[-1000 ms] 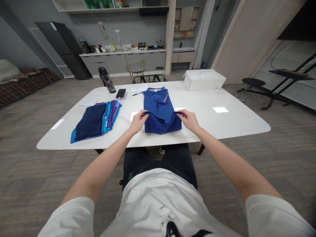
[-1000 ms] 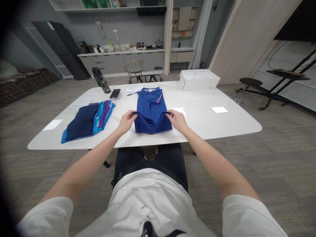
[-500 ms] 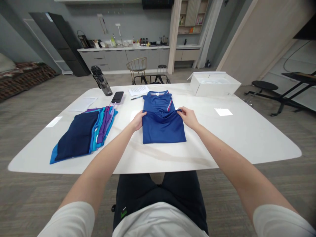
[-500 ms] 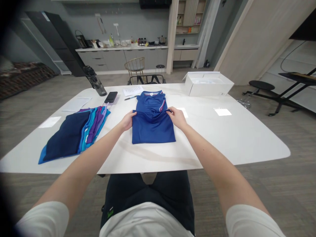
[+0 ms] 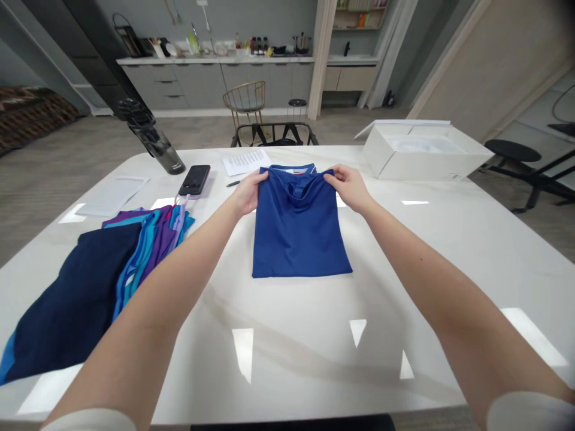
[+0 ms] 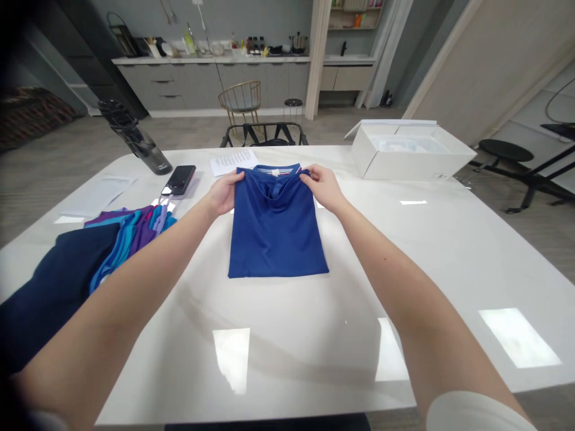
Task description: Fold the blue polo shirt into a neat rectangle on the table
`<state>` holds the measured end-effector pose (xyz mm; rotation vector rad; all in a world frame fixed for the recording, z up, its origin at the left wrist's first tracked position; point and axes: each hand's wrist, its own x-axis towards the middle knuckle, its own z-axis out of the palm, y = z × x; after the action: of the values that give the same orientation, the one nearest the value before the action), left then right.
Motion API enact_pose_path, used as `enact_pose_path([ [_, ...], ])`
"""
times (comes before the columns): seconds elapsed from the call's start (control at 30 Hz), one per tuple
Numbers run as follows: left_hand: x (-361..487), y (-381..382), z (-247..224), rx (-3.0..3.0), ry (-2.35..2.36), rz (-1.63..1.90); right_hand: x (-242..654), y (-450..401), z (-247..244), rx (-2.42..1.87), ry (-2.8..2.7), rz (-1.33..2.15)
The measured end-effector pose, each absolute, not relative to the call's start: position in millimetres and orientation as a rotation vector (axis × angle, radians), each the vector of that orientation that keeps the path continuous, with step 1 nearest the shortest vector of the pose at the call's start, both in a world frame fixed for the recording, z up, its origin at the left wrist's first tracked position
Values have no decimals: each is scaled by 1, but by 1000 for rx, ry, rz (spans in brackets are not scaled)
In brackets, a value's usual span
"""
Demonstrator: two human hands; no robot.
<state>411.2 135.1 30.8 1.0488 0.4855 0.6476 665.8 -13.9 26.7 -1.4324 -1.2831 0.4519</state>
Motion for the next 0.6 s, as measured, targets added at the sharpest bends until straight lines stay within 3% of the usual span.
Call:
enact_pose_path([
  [0.17,456,210,19,1055,536,806,704,63,19,-1391,-1081,369],
  [0.43,483,250,-58,1350,1108,724,732,116,-60,-2130,-920,423],
  [0.6,493,271,-55,1561,1089,1103,741,125,-54,-1944,-1042,127],
])
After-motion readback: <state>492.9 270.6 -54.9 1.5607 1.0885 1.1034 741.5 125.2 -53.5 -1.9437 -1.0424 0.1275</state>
